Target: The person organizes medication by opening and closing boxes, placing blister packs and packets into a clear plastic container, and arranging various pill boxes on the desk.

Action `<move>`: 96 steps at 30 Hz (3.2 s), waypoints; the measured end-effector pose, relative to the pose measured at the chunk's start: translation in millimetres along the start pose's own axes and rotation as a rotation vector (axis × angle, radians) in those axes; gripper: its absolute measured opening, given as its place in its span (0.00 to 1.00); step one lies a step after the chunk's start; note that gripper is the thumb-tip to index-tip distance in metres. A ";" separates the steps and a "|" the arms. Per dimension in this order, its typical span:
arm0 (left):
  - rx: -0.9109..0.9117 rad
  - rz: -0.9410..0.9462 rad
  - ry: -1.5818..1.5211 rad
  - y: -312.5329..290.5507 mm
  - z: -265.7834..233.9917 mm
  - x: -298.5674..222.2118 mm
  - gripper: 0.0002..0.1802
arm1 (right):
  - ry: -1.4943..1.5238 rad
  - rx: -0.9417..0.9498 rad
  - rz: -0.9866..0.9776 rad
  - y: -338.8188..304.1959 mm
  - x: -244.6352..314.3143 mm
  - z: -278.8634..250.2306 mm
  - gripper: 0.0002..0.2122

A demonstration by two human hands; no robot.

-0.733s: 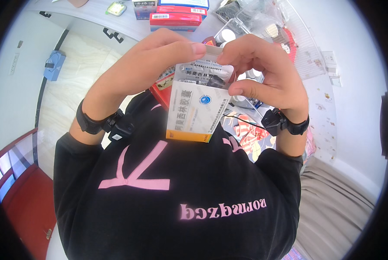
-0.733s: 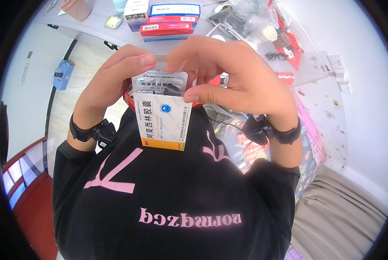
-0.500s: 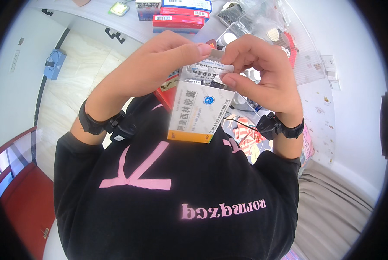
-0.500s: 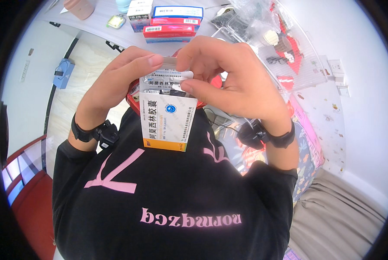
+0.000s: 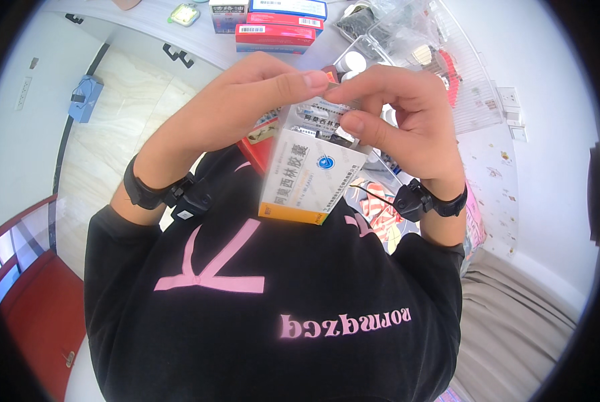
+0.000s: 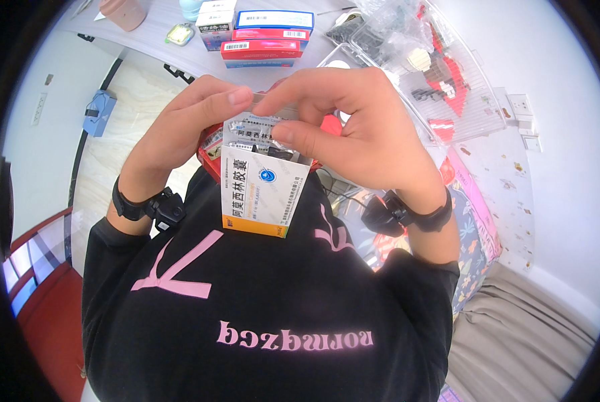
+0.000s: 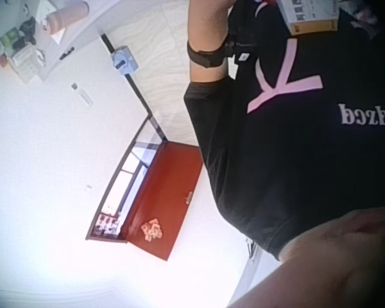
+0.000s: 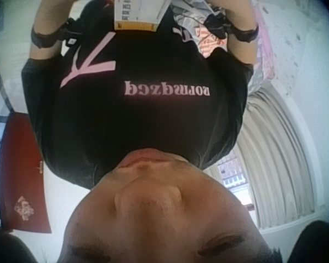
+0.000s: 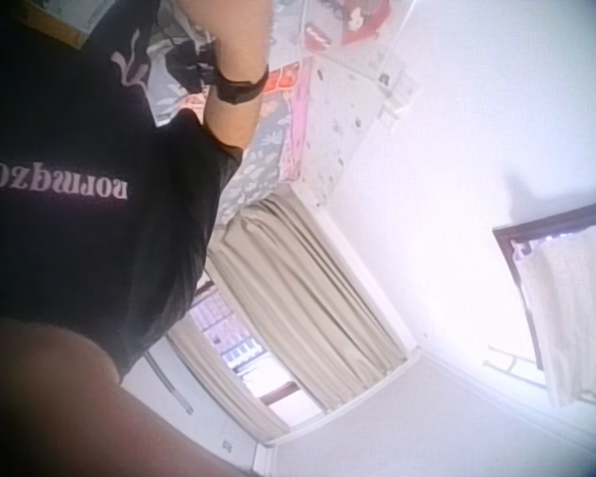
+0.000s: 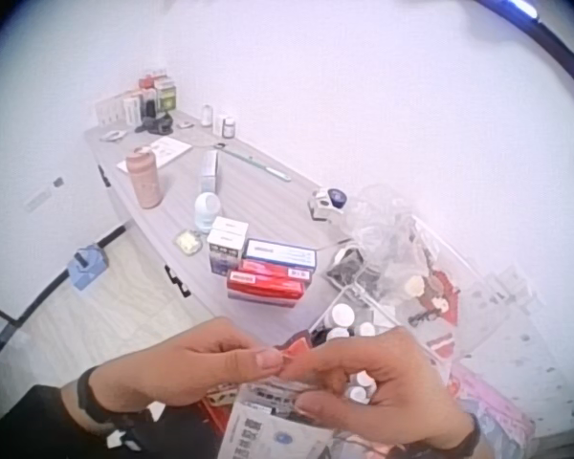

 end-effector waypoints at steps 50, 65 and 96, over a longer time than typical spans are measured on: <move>0.201 -0.059 0.091 -14.4 5.1 12.7 0.22 | -0.345 -0.138 -0.261 -23.3 17.9 15.3 0.08; 0.060 -0.134 -0.187 -9.8 -1.8 17.1 0.24 | 0.381 -0.312 0.063 -32.1 -3.2 29.8 0.14; -0.241 0.091 0.130 -11.6 -27.8 14.4 0.04 | 0.614 -0.459 -0.073 -45.5 -26.9 67.3 0.22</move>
Point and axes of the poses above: each hand's wrist, its own y-axis towards the middle knuckle, its own z-axis out of the palm, x = y × z, the point moved 3 cm from there along y, towards the middle knuckle, and after that the axes turned 1 degree about -z, right-handed, at the moved point
